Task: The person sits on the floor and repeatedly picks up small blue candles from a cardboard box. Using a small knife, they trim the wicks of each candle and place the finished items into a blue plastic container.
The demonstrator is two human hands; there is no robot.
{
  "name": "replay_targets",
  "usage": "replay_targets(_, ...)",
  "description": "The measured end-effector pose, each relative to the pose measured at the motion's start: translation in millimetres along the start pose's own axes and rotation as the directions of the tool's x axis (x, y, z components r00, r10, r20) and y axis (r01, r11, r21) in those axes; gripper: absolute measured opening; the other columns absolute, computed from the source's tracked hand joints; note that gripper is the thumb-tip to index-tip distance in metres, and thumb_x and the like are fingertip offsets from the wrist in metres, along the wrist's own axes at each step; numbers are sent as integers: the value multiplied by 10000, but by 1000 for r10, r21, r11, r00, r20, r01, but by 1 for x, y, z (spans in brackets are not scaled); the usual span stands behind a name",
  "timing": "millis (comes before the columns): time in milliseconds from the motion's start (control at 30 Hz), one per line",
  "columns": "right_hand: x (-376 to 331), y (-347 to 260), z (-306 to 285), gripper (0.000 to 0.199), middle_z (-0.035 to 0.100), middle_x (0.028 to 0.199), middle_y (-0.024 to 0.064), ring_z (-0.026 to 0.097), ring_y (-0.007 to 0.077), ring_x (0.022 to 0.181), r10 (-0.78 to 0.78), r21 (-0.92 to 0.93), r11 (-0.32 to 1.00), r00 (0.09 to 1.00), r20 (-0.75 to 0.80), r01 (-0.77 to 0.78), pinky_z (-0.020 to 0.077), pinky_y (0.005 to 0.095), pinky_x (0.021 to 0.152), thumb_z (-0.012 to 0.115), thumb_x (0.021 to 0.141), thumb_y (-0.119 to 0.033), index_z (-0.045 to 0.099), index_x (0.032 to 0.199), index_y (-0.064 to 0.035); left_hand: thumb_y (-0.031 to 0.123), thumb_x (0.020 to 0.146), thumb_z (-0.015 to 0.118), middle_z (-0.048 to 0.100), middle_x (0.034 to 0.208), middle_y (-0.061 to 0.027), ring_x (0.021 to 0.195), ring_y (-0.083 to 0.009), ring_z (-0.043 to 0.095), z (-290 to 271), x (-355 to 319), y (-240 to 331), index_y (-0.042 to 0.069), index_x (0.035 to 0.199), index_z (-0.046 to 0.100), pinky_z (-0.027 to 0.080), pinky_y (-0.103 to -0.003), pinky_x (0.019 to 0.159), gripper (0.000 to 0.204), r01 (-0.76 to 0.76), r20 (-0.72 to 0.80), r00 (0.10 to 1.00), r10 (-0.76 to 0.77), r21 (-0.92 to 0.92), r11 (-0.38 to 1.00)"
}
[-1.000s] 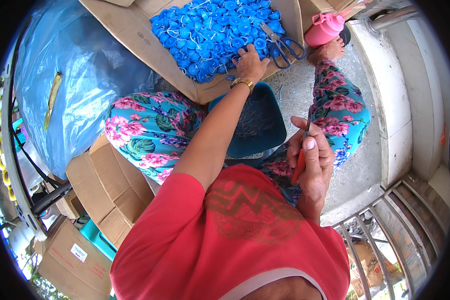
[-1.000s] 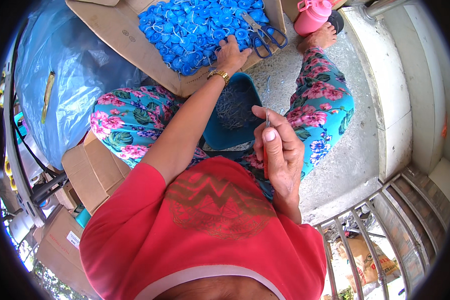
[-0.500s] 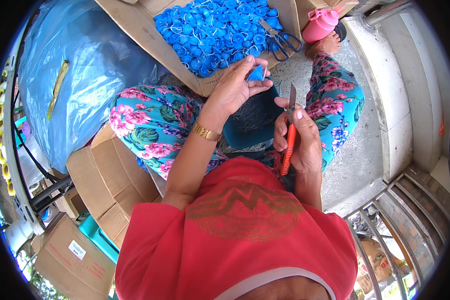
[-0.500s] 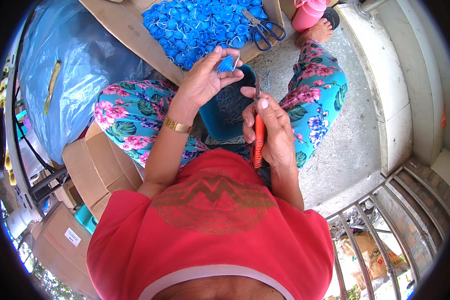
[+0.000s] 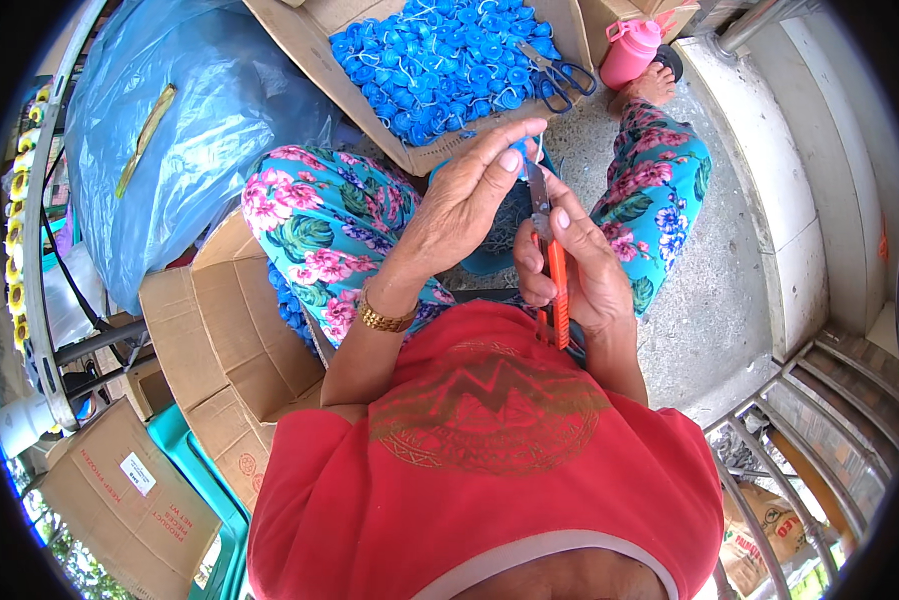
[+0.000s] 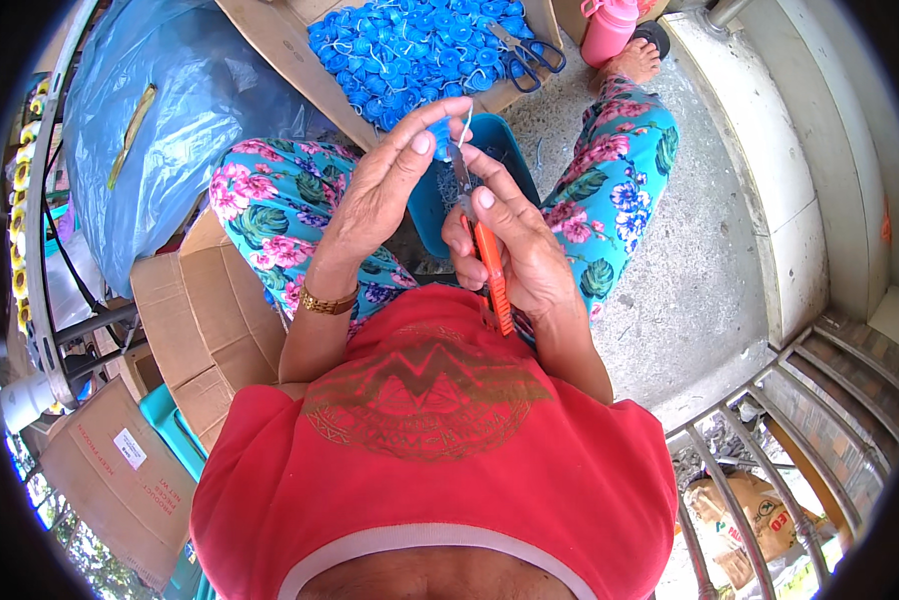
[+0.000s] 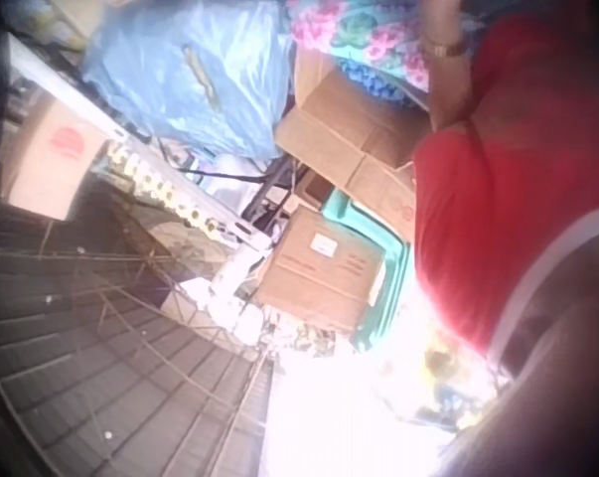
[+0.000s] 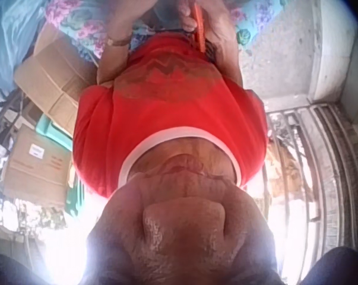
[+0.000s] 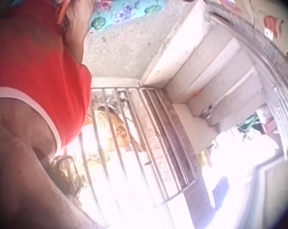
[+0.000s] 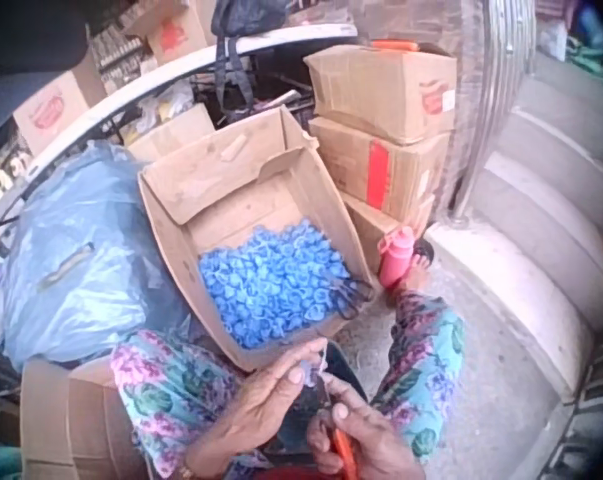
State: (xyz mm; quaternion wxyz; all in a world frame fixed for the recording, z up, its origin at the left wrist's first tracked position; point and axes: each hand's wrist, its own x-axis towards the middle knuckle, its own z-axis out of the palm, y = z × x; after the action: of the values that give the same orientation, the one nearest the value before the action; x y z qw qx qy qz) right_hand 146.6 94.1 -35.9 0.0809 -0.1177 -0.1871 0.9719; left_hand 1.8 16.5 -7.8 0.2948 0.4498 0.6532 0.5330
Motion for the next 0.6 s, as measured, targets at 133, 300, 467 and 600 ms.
replay_targets(133, -11, 2, -1, 431, 474, 709, 87, 412, 121, 468, -22, 15, 1000, 1000, 11, 21, 331, 236, 431, 464, 956, -284, 358, 1362, -180, 300, 985, 385, 559, 1072, -74, 1007, -149, 516, 2, -9, 9, 34, 1260, 492, 412, -290, 882, 397, -12, -11, 1000, 11, -57, 998)
replay_targets(300, -16, 7, -1, 366, 489, 715, 62, 428, 116, 477, -175, -250, 956, 982, -65, 153, 348, 236, 434, 478, 952, -235, 461, 1313, -178, 271, 966, 436, 561, 949, -41, 823, -108, 534, -7, -22, 29, 20, 1124, 546, 461, -279, 792, 316, 182, 36, 983, -179, -131, 974)
replay_targets(467, -6, 25, 2, 414, 488, 717, 57, 468, 168, 501, -629, -906, -390, 670, 393, 165, 392, 288, 447, 571, 838, -113, 566, 1238, -221, 287, 937, 465, 530, 991, -43, 833, -121, 529, -16, -29, 7, 29, 1102, 513, 485, -360, 783, 310, 378, 182, 921, -345, -628, 680)
replay_targets(600, -5, 18, 7, 564, 429, 727, 47, 505, 181, 597, -477, -682, -730, 684, 552, 42, 420, 319, 469, 607, 672, -76, 596, 1211, -241, 310, 928, 487, 518, 970, -40, 821, -122, 523, -6, -29, 1, 36, 1083, 514, 509, -388, 769, 316, 434, 178, 894, -411, -568, 699)
